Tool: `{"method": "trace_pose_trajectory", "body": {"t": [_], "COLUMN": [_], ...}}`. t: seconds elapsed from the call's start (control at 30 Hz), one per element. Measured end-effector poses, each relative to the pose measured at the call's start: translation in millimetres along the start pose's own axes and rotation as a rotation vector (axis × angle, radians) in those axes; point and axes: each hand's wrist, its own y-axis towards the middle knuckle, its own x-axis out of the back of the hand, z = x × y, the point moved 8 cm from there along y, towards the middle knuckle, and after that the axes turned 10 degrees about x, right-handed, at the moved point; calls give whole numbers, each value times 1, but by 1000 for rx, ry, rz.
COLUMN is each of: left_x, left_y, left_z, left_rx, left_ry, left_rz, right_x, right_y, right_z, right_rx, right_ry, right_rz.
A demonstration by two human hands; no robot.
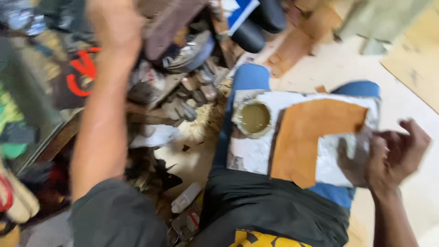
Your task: The person applies glue to a rectangular wooden piece and attaches a thin wooden strip along its edge. They then repeatedly pick up small circular wooden pieces, dip them into a glue container, and press them onto the rectangular base.
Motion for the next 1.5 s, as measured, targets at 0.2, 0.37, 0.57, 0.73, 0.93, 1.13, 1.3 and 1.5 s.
{"method": "trace_pose_trajectory", "body": {"t": [0.2,0.37,0.57,0.73,0.93,1.13,1.3,1.5], "left_x": [94,119,149,166,214,225,232,242], "left_y": [14,10,2,-24,-62,-119,-147,-167], "left_z": [10,9,31,39,17,-16,-39,-31], "left_rx": [34,88,218,331,614,776,910,921], "left_ry": [-383,-478,-497,-648,-1044,-1247,-1444,-1213], "left_rz": [-86,-47,-122,-167,-94,-41,86,137], "right_x": [5,12,6,-6,-40,-109,-165,-151], "right_y": [-7,-5,-46,-9,73,121,127,149], "right_z": [-3,3,-49,-5,92,165,174,204], "right_rx": [-1,24,-146,-159,227,444,571,670], "right_ry": [18,15,104,69,71,31,-86,109], "right_rz": [-49,-79,-122,-18,315,726,881,669]}}
